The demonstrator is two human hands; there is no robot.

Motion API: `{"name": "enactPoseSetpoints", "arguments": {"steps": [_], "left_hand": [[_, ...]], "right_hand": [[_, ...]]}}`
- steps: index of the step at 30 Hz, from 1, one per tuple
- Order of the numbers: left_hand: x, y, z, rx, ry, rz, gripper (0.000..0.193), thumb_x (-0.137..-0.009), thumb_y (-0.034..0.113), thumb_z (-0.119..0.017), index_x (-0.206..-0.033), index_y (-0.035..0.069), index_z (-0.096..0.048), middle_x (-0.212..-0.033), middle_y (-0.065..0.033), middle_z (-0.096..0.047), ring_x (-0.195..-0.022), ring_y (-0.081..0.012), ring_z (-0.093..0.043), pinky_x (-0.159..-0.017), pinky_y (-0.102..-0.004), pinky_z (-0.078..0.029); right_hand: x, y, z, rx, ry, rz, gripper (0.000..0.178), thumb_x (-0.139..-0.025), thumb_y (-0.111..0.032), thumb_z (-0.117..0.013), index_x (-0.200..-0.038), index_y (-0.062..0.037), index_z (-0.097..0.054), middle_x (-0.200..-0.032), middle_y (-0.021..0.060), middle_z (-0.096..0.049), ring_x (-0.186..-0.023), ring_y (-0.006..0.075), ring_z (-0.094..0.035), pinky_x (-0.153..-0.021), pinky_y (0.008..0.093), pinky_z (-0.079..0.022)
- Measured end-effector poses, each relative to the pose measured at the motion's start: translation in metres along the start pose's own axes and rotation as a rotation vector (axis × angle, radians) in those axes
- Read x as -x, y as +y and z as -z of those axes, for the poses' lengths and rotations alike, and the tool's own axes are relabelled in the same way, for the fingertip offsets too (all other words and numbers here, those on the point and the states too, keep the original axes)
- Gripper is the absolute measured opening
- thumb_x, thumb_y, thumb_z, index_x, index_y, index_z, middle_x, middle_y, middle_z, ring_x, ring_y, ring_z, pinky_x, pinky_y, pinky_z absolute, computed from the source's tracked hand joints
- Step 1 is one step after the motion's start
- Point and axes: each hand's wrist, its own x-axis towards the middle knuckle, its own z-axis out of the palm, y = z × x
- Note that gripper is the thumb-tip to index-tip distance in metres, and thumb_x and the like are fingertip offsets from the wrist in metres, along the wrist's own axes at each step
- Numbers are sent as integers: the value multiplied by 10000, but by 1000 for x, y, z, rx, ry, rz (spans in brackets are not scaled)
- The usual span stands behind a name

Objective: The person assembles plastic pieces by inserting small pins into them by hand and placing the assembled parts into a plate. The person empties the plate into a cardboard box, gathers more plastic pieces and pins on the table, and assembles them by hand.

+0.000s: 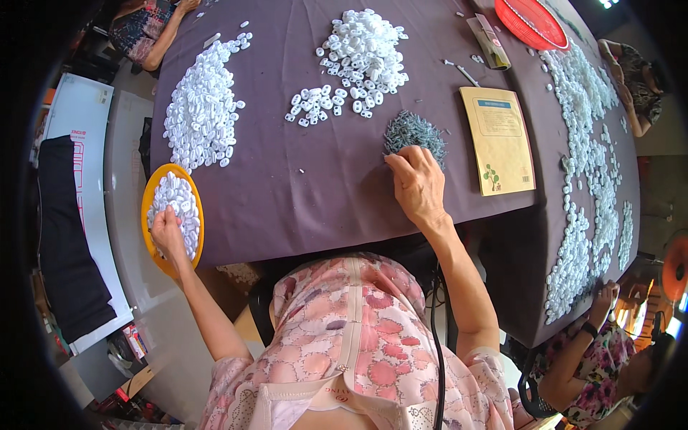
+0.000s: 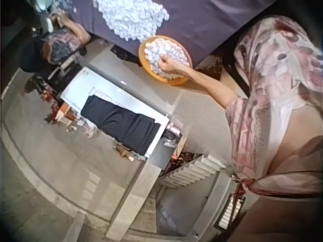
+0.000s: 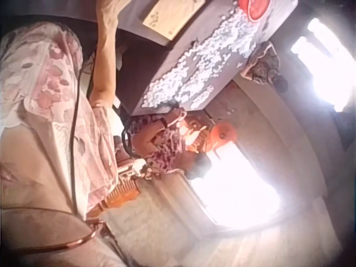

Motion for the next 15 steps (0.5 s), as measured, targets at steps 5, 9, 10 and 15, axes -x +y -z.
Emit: {"name": "enactPoseSetpoints", "arguments": {"steps": [5,9,10,15], "left_hand": [[8,5,9,-60,138,-83,247,-864,233,-556,-820,-4,-612,-705,-114,-630,-627,-227,-579,-602,-355,-454],[15,19,4,-37,250,-190,249,-852,246,-575,-828,0,-609,-696,-103,-609,-604,-237,-548,-600,-350,-441],[17,26,1,23,235,-228,237,-851,234,-578,-833,0,-606,-699,-100,-607,-597,-230,-541,-594,-347,-440],[49,80,-27,294,-19,-264,174,-855,181,-586,-787,21,-579,-591,-15,-504,-556,-67,-437,-505,-242,-375]], "right_hand": [[-5,-4,-2,20,-41,105,147,-705,2,-609,-834,-67,-617,-821,51,-545,-747,234,-526,-632,330,-453],[-2,-7,5,48,-135,103,137,-709,-16,-607,-837,-66,-603,-836,56,-547,-754,235,-520,-668,338,-440],[-4,-6,6,54,-178,90,127,-716,-30,-609,-837,-63,-597,-834,59,-544,-756,237,-517,-680,340,-434],[-15,-8,7,37,-199,65,76,-743,-64,-601,-817,-57,-584,-787,68,-515,-760,250,-509,-686,351,-423]]}}
